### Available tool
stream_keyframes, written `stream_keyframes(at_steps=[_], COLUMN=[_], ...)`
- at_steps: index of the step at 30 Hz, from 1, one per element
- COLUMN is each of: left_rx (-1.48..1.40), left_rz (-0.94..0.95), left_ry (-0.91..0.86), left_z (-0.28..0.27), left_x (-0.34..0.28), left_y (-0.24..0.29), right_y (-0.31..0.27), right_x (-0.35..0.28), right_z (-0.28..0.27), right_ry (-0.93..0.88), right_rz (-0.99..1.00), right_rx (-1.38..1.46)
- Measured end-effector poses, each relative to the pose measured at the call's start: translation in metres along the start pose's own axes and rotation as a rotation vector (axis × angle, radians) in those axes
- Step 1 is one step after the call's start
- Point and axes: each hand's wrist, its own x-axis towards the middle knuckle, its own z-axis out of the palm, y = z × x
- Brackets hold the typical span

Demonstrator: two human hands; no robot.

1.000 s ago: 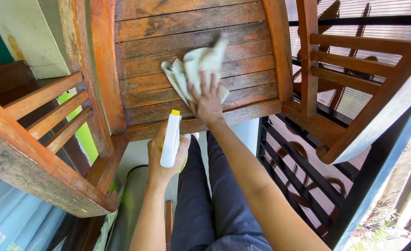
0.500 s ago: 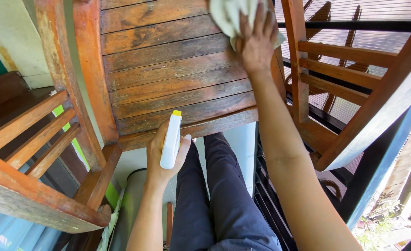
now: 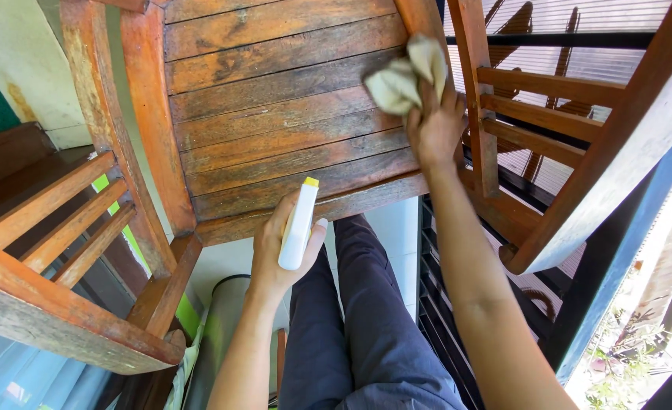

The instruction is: Spraying and wiping down a wooden chair and a glass sliding door with a cloth.

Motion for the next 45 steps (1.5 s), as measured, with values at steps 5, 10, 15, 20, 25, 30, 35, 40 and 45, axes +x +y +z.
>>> stream_keyframes(at_steps=[5,10,15,20,25,30,35,40,45], left_rx=[0.028,0.037,0.009,0.044,0.039,0.056,0.074,0.118,0.13], left_rz=[-0.003,-0.034,-0.009,-0.01,-0.006,-0.028,-0.039,-0.024,-0.091], left_ry=[-0.005,-0.019,-0.049,-0.081,-0.074,-0.076,-0.075,-0.081,-0.055], left_z=[0.004,0.006,0.006,0.005,0.004,0.002,0.0,-0.009,-0.015], left_x=[-0.005,-0.015,-0.026,-0.035,-0.043,-0.05,-0.057,-0.064,-0.067], left_y=[-0.003,0.004,0.011,0.01,0.01,0.003,-0.002,-0.008,-0.011], right_y=[0.002,-0.009,0.0,0.029,0.007,-0.066,-0.141,-0.06,0.016], right_x=[0.012,-0.086,-0.127,-0.083,-0.118,-0.2,-0.21,-0.202,-0.207], right_z=[-0.02,-0.007,0.015,0.004,0.01,0.063,-0.008,-0.005,0.015], right_ry=[-0.01,0.049,0.099,-0.062,-0.01,0.2,-0.027,-0.139,0.141], right_rz=[-0.097,-0.105,-0.039,0.046,0.063,0.03,-0.359,-0.437,-0.116], right_rx=[0.101,-0.105,-0.221,-0.148,-0.085,-0.036,0.201,0.051,0.066])
